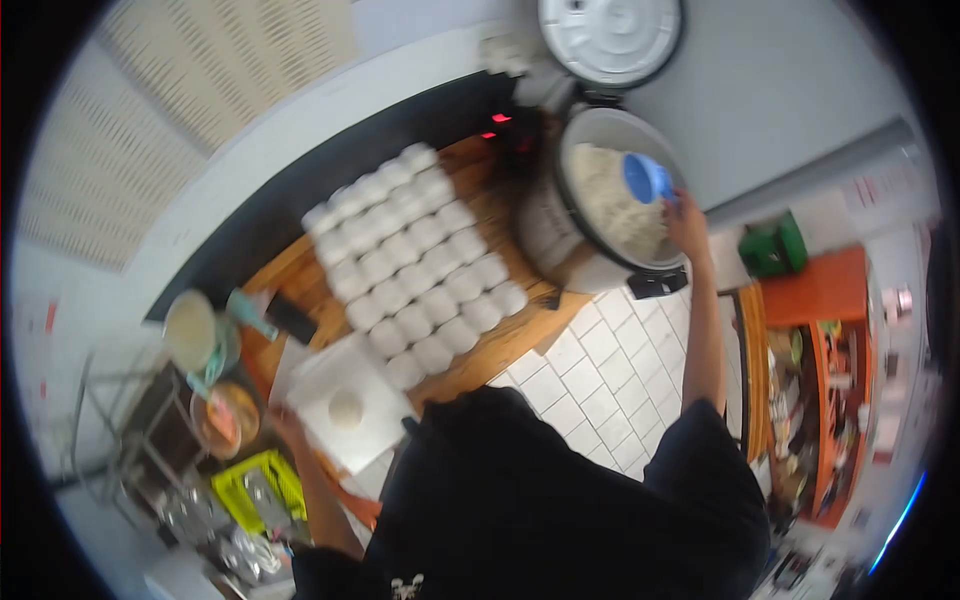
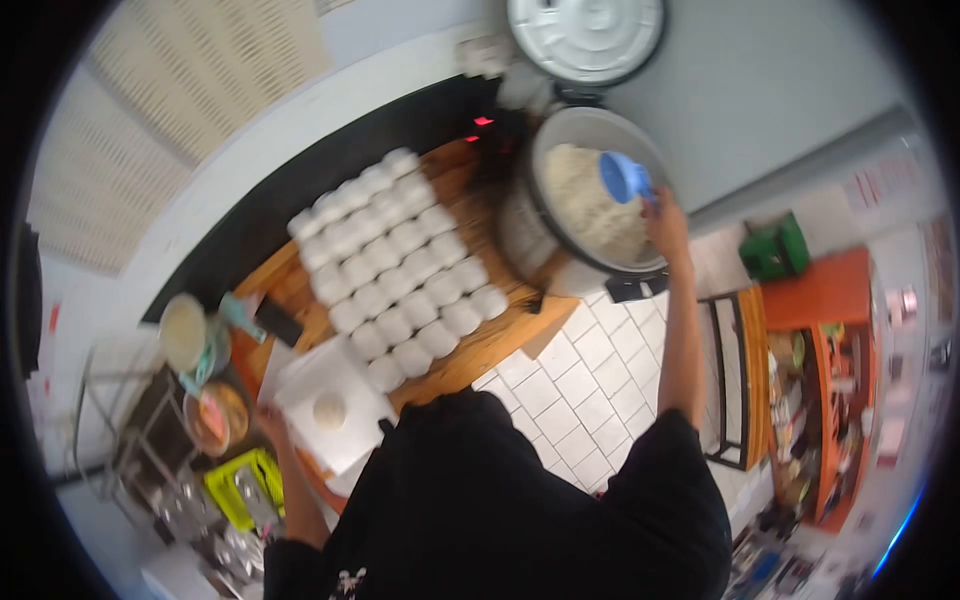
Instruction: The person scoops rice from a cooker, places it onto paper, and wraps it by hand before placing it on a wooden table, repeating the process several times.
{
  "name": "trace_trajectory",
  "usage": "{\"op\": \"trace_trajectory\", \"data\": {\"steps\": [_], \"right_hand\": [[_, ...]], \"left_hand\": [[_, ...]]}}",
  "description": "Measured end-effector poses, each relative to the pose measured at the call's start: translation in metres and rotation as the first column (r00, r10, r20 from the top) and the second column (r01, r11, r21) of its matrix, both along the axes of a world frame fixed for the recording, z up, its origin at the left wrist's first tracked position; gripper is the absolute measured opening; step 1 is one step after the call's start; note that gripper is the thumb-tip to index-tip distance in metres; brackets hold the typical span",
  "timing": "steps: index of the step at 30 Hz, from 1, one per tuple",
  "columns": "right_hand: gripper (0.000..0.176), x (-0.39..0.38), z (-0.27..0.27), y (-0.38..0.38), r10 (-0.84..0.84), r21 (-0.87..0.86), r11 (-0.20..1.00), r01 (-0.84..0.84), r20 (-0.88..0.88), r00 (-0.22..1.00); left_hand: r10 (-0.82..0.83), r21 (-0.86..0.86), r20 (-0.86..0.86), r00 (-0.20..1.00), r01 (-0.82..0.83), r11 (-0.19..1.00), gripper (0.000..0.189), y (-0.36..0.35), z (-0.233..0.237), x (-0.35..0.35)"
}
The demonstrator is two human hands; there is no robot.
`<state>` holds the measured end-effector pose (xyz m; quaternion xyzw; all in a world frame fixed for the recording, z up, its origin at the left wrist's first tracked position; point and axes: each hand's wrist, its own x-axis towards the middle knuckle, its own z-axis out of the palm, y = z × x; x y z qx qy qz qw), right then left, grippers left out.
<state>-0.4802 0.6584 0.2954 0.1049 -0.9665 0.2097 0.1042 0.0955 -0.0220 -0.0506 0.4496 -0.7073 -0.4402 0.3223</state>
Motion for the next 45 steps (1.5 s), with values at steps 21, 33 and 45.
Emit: {"op": "trace_trajectory", "data": {"steps": [21, 33, 45], "right_hand": [[0.029, -0.025, 0.026, -0.048, 0.154, 0.534, 0.544, -0.647, 0.695, 0.703], [0.029, -0.002, 0.012, -0.034, 0.298, 0.406, 0.645, -0.648, 0.647, 0.702], [0.041, 0.002, 0.016, -0.012, 0.404, 0.592, 0.678, -0.436, 0.196, 0.894]], "left_hand": [[0.125, -0.171, 0.746, 0.654, 0.007, 0.985, 0.027, 0.172, 0.027, 0.041], [0.108, -0.051, 0.786, 0.609, -0.111, 0.993, 0.025, 0.193, 0.058, 0.007], [-0.175, 0.133, 0.614, 0.77, 0.118, 0.984, 0.027, 0.164, 0.041, 0.053]]}}
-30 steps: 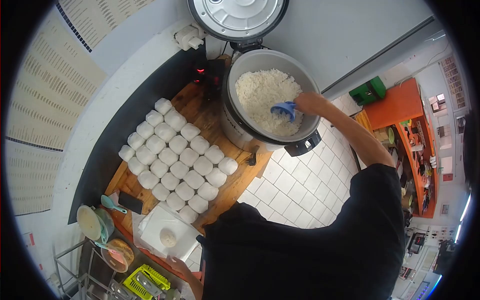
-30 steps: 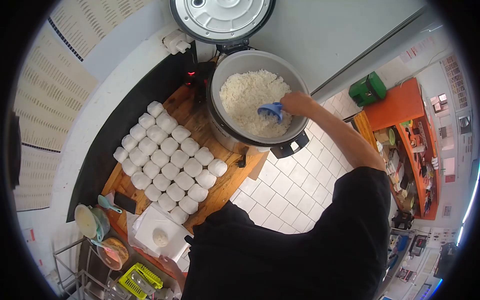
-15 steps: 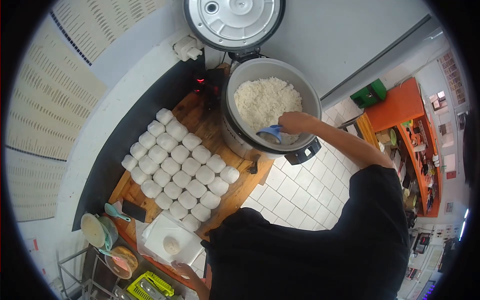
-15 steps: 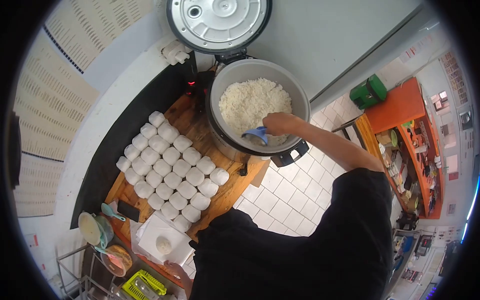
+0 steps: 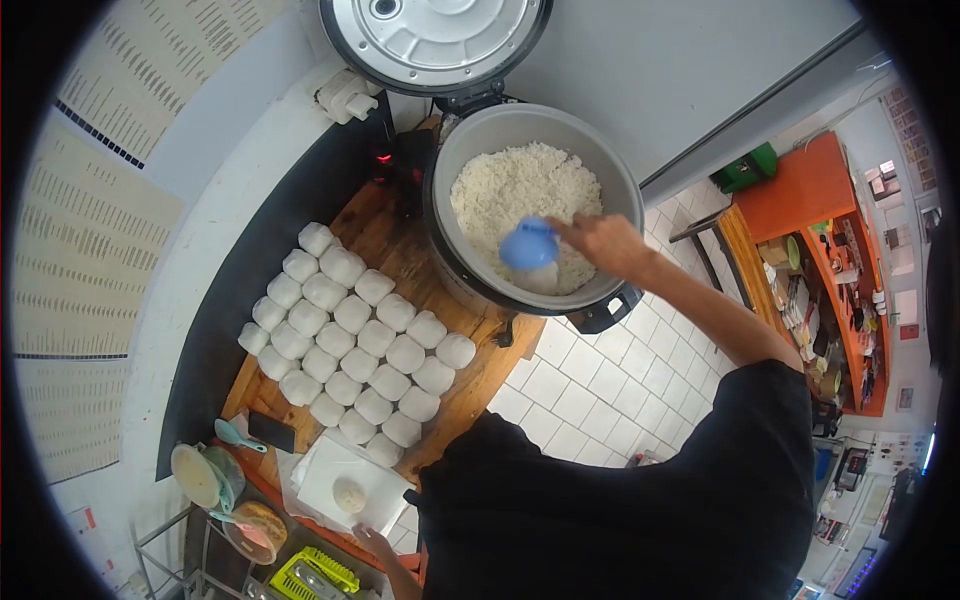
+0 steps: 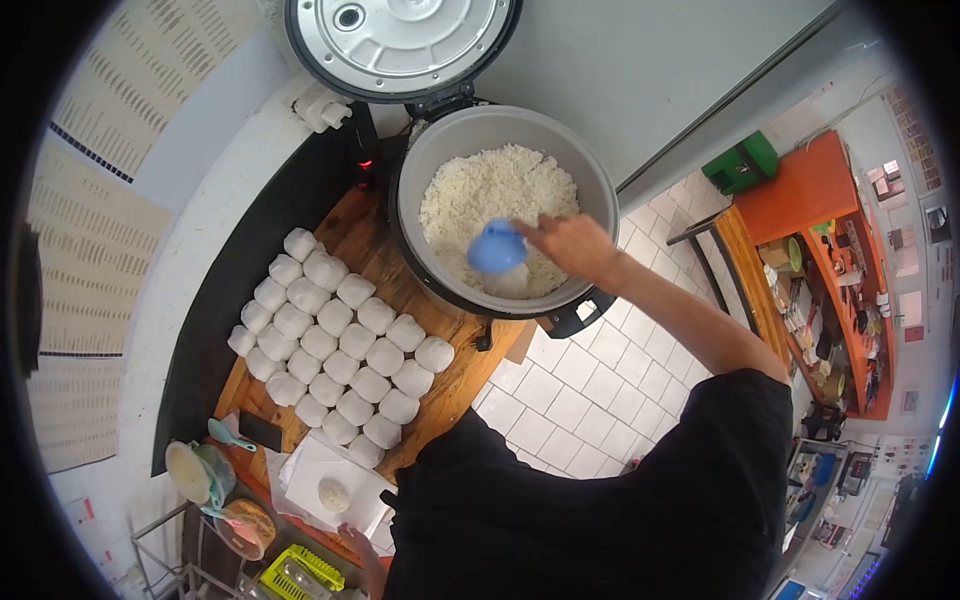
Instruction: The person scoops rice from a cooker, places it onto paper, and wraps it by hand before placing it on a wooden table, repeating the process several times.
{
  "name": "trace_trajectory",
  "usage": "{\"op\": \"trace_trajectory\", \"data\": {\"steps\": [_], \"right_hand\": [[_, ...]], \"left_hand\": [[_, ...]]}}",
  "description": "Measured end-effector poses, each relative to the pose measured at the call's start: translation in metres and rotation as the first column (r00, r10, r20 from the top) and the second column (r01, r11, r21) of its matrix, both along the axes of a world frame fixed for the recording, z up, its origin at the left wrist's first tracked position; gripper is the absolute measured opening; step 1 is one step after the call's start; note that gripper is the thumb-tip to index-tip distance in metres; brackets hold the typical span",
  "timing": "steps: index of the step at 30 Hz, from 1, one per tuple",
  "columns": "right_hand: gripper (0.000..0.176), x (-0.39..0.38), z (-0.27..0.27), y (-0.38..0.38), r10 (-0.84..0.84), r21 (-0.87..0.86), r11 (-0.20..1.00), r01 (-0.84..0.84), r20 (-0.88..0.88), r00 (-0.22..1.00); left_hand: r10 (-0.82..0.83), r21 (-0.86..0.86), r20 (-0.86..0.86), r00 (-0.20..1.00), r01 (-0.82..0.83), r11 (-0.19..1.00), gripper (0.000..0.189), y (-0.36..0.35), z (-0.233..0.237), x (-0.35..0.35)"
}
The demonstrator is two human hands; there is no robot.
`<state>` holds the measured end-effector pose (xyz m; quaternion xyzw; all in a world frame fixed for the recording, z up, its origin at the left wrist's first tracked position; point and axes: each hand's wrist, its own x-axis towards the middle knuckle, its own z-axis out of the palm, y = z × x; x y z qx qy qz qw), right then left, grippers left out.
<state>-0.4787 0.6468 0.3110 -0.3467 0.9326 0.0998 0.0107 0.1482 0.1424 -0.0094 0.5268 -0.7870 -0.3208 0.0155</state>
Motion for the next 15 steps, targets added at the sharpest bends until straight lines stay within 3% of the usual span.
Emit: {"op": "trace_trajectory", "data": {"steps": [1, 4, 7, 11, 15], "right_hand": [[0.037, -0.003, 0.006, -0.001, -0.078, 0.004, 0.997, 0.078, 0.007, 0.997], [0.023, -0.011, 0.004, 0.009, -0.285, 0.236, 0.939, 0.25, 0.13, 0.95], [0.019, -0.002, 0.002, -0.008, -0.35, 0.124, 0.937, 0.327, 0.342, 0.872], [0.022, 0.003, -0.001, -0.031, -0.258, 0.138, 0.966, 0.219, 0.435, 0.863], [0.029, -0.004, 0.04, -0.043, -0.189, 0.058, 0.981, 0.186, 0.511, 0.839]], "left_hand": [[0.008, 0.013, 0.014, 1.0, -0.008, 1.0, 0.027, -0.002, 0.001, -0.001], [0.044, 0.046, 0.043, 0.998, -0.046, 0.998, 0.027, -0.005, 0.002, -0.007], [0.088, 0.074, 0.071, 0.994, -0.093, 0.993, 0.027, -0.002, 0.006, -0.017], [0.089, 0.087, 0.068, 0.994, -0.095, 0.992, 0.028, -0.001, 0.004, -0.016], [0.076, 0.103, 0.03, 0.997, -0.079, 0.992, 0.027, -0.005, 0.003, -0.011]]}}
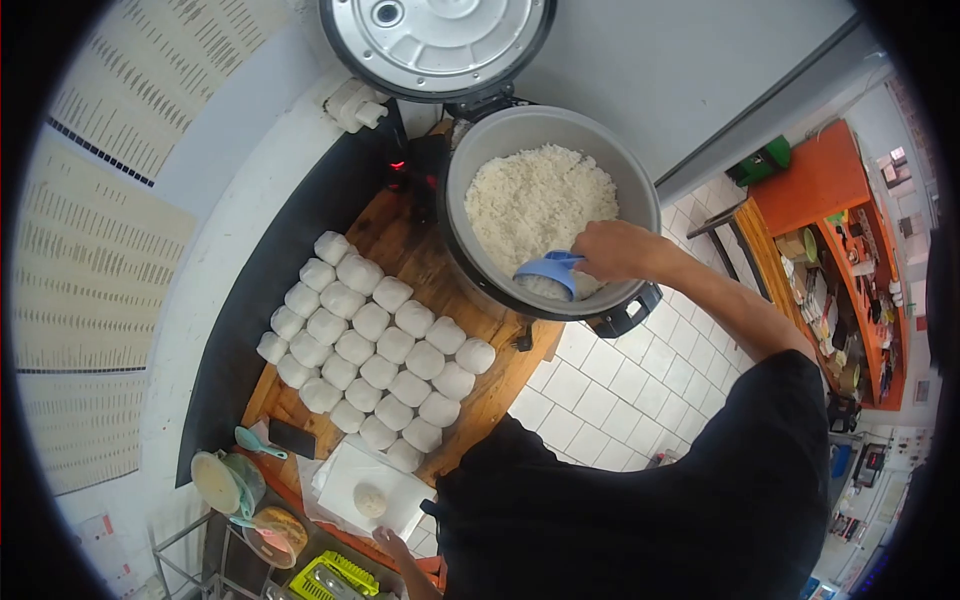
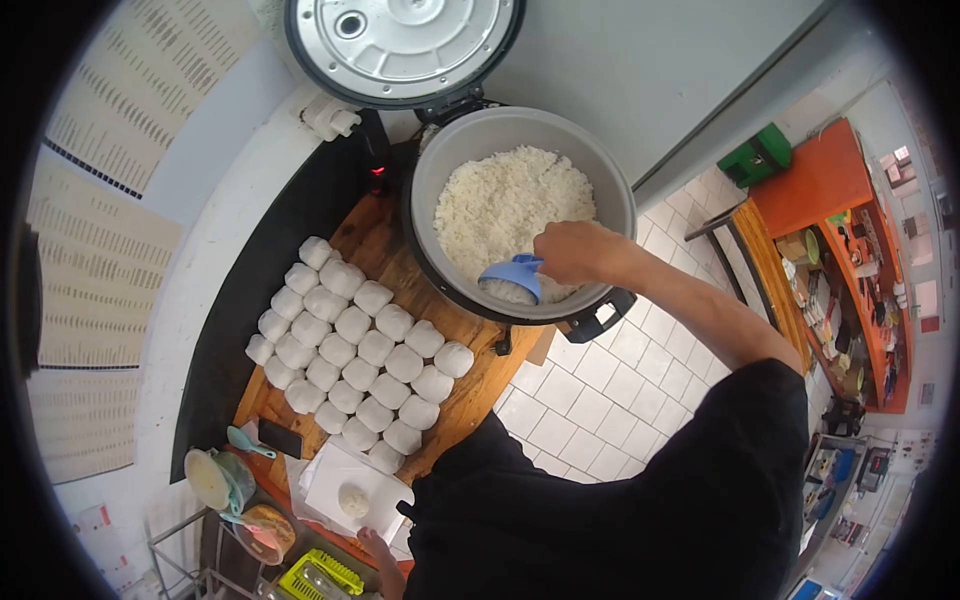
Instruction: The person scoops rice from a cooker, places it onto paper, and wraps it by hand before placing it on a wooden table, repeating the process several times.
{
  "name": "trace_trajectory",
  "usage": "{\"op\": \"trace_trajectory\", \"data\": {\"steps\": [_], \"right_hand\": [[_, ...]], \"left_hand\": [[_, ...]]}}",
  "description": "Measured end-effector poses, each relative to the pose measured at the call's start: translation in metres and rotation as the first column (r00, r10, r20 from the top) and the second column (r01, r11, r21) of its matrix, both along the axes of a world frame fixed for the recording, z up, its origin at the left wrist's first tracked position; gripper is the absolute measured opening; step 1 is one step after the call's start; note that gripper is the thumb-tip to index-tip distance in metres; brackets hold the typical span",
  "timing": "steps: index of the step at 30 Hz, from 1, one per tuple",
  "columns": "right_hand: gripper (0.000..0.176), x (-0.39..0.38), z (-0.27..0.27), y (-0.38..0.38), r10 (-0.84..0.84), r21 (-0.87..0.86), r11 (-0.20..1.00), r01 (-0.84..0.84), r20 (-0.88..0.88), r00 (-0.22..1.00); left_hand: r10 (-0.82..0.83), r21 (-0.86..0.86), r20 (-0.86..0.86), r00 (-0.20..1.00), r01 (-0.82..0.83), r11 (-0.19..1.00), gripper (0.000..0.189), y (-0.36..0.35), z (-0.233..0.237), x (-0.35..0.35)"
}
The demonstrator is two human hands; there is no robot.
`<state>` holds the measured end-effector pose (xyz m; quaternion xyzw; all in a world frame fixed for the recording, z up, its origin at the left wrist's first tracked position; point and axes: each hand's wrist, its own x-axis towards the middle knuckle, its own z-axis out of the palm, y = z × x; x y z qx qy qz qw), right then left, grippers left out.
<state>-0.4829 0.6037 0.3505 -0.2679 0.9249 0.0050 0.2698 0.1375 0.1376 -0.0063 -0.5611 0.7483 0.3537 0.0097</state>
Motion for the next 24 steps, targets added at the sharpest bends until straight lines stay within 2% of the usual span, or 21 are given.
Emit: {"op": "trace_trajectory", "data": {"steps": [4, 7, 9, 10, 11, 12, 13, 16, 18, 19, 21, 22, 23, 24], "right_hand": [[0.026, 0.009, -0.027, -0.016, 0.121, 0.009, 0.993, -0.121, -0.046, 0.992], [0.028, 0.008, -0.024, -0.008, 0.109, 0.043, 0.993, -0.108, -0.027, 0.994], [0.031, -0.008, -0.017, 0.014, 0.149, -0.116, 0.982, -0.151, -0.023, 0.989], [0.032, -0.017, -0.013, 0.023, 0.17, -0.195, 0.966, -0.17, -0.019, 0.985], [0.033, -0.029, -0.008, 0.027, 0.05, -0.179, 0.984, -0.017, 0.182, 0.982], [0.034, -0.041, -0.004, 0.029, -0.073, -0.134, 0.982, 0.132, 0.372, 0.925], [0.035, -0.047, -0.001, 0.03, -0.19, -0.062, 0.962, 0.265, 0.541, 0.819], [0.037, -0.06, -0.041, 0.034, -0.225, -0.171, 0.907, 0.386, 0.578, 0.785], [0.039, -0.068, -0.078, 0.031, -0.106, -0.223, 0.955, 0.196, 0.363, 0.926], [0.04, -0.071, -0.095, 0.029, -0.029, -0.234, 0.968, 0.089, 0.247, 0.969], [0.036, -0.08, -0.12, 0.029, 0.029, -0.118, 0.993, -0.024, 0.042, 0.999], [0.03, -0.084, -0.123, 0.033, 0.044, -0.154, 0.984, -0.091, -0.28, 0.959], [0.024, -0.083, -0.125, 0.019, 0.04, -0.191, 0.965, -0.18, -0.571, 0.82], [0.017, -0.066, -0.099, -0.019, -0.112, -0.402, 0.897, -0.183, -0.607, 0.787]], "left_hand": [[-0.015, -0.018, 0.061, 0.998, 0.017, 1.0, 0.025, 0.004, -0.002, -0.008], [0.06, -0.003, 0.04, 0.997, -0.059, 0.998, 0.026, 0.004, -0.003, -0.002], [0.145, 0.066, -0.007, 0.989, -0.144, 0.987, 0.026, 0.003, -0.006, -0.005], [0.118, 0.054, -0.001, 0.993, -0.118, 0.992, 0.026, 0.001, -0.009, -0.002], [0.088, 0.042, 0.005, 0.996, -0.089, 0.995, 0.026, -0.001, -0.012, 0.001], [0.058, 0.029, 0.011, 0.998, -0.058, 0.998, 0.025, -0.004, -0.013, 0.002], [0.04, 0.008, 0.004, 0.999, -0.04, 0.999, 0.026, -0.006, -0.014, 0.003], [-0.002, -0.08, 0.018, 1.0, 0.004, 0.997, 0.031, 0.004, -0.013, 0.005], [-0.041, -0.175, 0.089, 0.995, 0.056, 0.983, 0.036, 0.011, -0.001, 0.003], [-0.099, -0.279, 0.096, 0.991, 0.122, 0.953, 0.042, 0.007, -0.007, 0.01], [-0.138, -0.357, 0.032, 0.99, 0.14, 0.924, 0.039, 0.015, 0.002, 0.003], [-0.092, -0.306, 0.038, 0.995, 0.1, 0.947, 0.039, 0.023, 0.016, -0.007], [-0.113, -0.291, 0.026, 0.993, 0.116, 0.95, 0.042, 0.02, 0.004, 0.002], [-0.102, -0.301, 0.06, 0.993, 0.115, 0.947, 0.047, 0.024, -0.002, 0.005]]}}
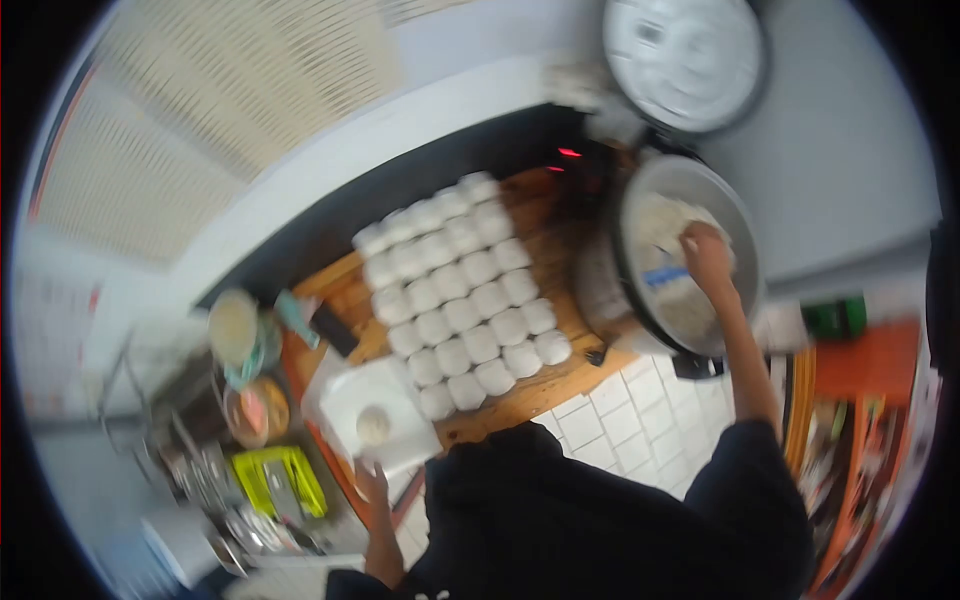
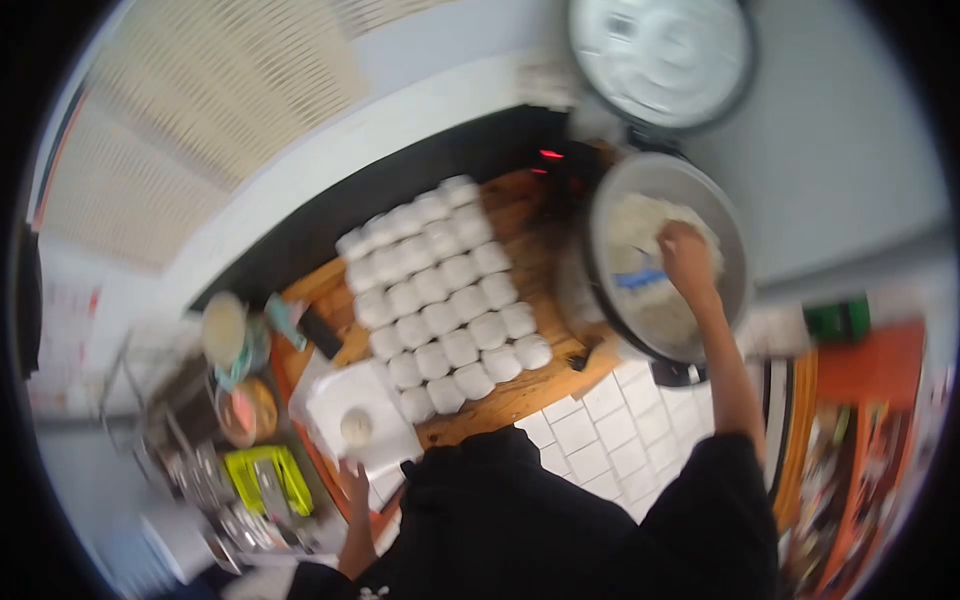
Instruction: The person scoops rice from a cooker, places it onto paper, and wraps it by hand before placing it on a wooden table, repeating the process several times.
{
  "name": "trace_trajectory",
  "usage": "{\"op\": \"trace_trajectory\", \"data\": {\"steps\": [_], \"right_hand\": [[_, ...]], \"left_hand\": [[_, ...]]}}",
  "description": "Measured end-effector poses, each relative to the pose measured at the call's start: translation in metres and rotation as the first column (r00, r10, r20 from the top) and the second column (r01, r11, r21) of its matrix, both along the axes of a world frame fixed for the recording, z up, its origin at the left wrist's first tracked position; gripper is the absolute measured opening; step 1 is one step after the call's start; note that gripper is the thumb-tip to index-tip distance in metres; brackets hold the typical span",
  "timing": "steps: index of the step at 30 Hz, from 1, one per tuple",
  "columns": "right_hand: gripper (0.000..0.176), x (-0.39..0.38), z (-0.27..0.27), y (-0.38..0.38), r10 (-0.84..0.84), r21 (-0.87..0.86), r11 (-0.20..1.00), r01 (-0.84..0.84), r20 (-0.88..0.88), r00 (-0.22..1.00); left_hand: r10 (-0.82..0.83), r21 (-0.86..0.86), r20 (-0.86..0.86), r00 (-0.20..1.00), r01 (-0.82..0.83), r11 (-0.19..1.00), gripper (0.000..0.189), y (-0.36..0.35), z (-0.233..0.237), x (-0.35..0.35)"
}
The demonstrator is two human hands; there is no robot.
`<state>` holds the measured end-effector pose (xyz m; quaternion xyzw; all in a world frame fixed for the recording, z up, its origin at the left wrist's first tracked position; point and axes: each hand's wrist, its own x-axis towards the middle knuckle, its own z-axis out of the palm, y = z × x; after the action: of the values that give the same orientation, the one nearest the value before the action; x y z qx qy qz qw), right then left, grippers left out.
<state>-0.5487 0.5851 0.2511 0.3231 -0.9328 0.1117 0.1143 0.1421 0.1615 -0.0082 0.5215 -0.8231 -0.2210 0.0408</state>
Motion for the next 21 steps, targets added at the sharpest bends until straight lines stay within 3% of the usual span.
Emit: {"op": "trace_trajectory", "data": {"steps": [1, 3, 4, 6, 7, 8, 10, 12, 15, 18, 19, 21], "right_hand": [[0.013, 0.024, 0.03, -0.035, -0.01, -0.235, 0.972, 0.004, -0.024, 1.0], [0.01, 0.086, 0.047, -0.108, 0.085, -0.349, 0.936, -0.047, 0.093, 0.992], [0.008, 0.119, 0.038, -0.142, 0.204, -0.416, 0.904, -0.098, 0.216, 0.955], [0.006, 0.193, -0.012, -0.21, 0.468, -0.512, 0.801, -0.309, 0.215, 0.857], [0.005, 0.228, -0.032, -0.245, 0.55, -0.524, 0.792, -0.313, 0.391, 0.738], [0.013, 0.264, -0.08, -0.28, 0.67, -0.608, 0.697, -0.38, 0.363, 0.648], [0.02, 0.327, -0.138, -0.344, 0.664, -0.59, 0.729, -0.346, 0.488, 0.567], [0.017, 0.364, -0.191, -0.389, 0.59, -0.377, 0.806, -0.456, 0.574, 0.568], [0.014, 0.402, -0.232, -0.42, 0.554, -0.137, 0.832, -0.538, 0.143, 0.82], [0.012, 0.418, -0.251, -0.425, 0.472, -0.037, 0.881, -0.472, 0.121, 0.873], [0.008, 0.42, -0.253, -0.425, 0.459, -0.083, 0.889, -0.451, 0.172, 0.872], [0.006, 0.423, -0.254, -0.427, 0.41, -0.135, 0.912, -0.388, 0.253, 0.876]], "left_hand": [[-0.04, -0.09, -0.068, 0.997, 0.034, 0.995, 0.052, 0.005, -0.009, 0.007], [0.068, -0.046, -0.175, 0.982, -0.077, 0.996, 0.057, 0.018, 0.0, -0.003], [0.067, -0.082, -0.115, 0.991, -0.076, 0.994, 0.062, 0.022, 0.002, -0.004], [0.108, -0.076, -0.111, 0.988, -0.117, 0.99, 0.067, 0.024, 0.009, -0.009], [0.119, -0.081, -0.122, 0.985, -0.129, 0.988, 0.068, 0.026, 0.012, -0.012], [0.118, -0.084, -0.136, 0.984, -0.13, 0.988, 0.07, 0.027, 0.014, -0.013], [0.142, -0.043, -0.234, 0.962, -0.156, 0.987, 0.067, 0.027, 0.012, -0.012], [0.137, -0.005, -0.348, 0.927, -0.148, 0.989, 0.066, 0.03, 0.013, 0.0], [0.221, 0.081, -0.393, 0.892, -0.205, 0.975, 0.056, 0.04, 0.043, 0.013], [0.245, 0.112, -0.471, 0.848, -0.218, 0.97, 0.053, 0.045, 0.067, 0.03], [0.334, 0.24, -0.554, 0.763, -0.237, 0.941, 0.051, 0.045, 0.066, 0.036], [0.315, 0.265, -0.475, 0.822, -0.208, 0.942, 0.051, 0.039, 0.08, 0.05]]}}
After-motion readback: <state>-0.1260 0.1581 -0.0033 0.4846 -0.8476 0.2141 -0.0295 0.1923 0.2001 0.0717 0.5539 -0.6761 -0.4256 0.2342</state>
